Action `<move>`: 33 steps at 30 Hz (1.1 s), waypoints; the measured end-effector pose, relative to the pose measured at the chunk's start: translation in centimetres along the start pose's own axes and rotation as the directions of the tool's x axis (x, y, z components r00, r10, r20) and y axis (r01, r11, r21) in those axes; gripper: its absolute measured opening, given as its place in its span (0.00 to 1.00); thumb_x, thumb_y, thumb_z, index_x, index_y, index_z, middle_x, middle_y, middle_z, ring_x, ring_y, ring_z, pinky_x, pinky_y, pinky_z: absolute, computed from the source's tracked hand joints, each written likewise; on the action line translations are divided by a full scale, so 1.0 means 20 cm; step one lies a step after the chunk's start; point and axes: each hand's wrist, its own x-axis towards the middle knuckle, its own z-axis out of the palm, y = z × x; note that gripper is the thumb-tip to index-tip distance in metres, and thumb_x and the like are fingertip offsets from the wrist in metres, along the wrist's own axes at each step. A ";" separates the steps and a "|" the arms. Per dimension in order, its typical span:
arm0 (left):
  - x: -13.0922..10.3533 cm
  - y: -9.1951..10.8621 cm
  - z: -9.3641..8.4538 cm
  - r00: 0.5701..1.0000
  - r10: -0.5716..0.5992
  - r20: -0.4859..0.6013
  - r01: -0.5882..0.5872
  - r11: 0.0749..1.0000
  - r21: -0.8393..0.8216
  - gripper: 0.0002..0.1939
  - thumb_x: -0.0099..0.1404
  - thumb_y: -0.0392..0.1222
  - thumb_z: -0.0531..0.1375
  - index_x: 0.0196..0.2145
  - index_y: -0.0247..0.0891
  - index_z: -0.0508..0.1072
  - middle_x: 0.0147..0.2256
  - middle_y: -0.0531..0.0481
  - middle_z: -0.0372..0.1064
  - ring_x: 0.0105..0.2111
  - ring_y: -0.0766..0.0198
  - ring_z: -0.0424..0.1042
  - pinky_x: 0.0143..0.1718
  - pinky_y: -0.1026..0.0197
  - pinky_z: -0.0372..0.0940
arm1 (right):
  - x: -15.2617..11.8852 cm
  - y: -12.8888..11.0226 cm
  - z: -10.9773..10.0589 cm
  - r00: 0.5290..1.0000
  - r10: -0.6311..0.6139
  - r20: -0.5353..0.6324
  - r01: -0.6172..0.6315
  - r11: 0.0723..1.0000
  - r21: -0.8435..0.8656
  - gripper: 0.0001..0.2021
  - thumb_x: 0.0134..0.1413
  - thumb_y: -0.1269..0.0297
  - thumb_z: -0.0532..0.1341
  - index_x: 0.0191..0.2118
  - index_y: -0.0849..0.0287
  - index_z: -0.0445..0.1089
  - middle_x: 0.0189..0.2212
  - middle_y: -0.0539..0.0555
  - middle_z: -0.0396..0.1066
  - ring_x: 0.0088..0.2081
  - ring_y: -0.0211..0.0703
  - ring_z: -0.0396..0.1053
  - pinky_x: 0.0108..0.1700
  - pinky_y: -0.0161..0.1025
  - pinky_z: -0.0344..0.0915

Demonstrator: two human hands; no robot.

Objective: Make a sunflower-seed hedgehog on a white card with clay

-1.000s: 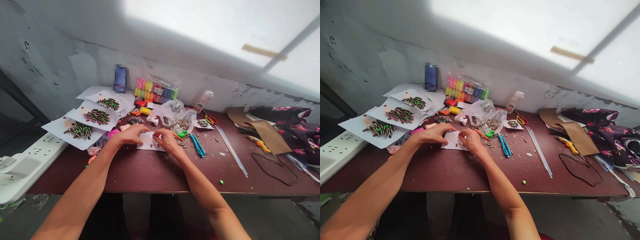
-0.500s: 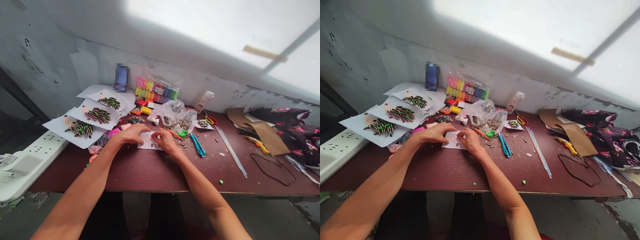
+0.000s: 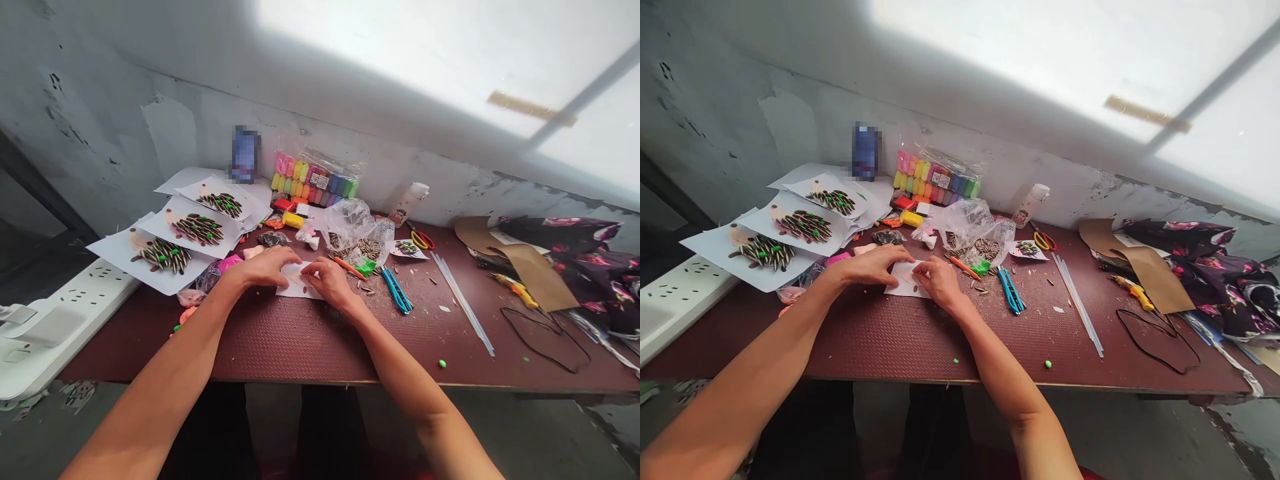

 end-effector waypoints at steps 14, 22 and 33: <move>0.00 -0.01 0.01 1.000 0.005 0.008 -0.005 0.999 0.034 0.31 0.52 0.37 0.63 0.56 0.38 0.72 0.56 0.44 0.69 0.58 0.51 0.66 0.60 0.54 0.58 | 0.00 0.00 0.02 1.000 -0.022 0.020 0.024 0.998 -0.064 0.06 0.61 0.66 0.65 0.39 0.53 0.82 0.35 0.52 0.73 0.36 0.40 0.69 0.38 0.35 0.57; 0.00 -0.01 0.01 1.000 0.004 0.012 -0.005 0.998 0.057 0.31 0.52 0.39 0.62 0.56 0.40 0.72 0.56 0.46 0.69 0.57 0.52 0.66 0.60 0.55 0.59 | -0.01 -0.03 0.00 0.999 0.018 0.026 -0.015 0.995 -0.094 0.06 0.60 0.67 0.66 0.41 0.56 0.80 0.36 0.52 0.73 0.37 0.40 0.69 0.38 0.34 0.56; 0.00 -0.02 0.01 1.000 0.005 0.010 -0.005 0.999 0.040 0.31 0.52 0.38 0.62 0.56 0.40 0.72 0.56 0.45 0.69 0.57 0.51 0.66 0.60 0.54 0.59 | -0.01 -0.04 -0.02 0.998 -0.014 0.068 0.024 0.988 -0.154 0.11 0.63 0.70 0.60 0.45 0.56 0.80 0.39 0.54 0.75 0.39 0.41 0.71 0.41 0.35 0.60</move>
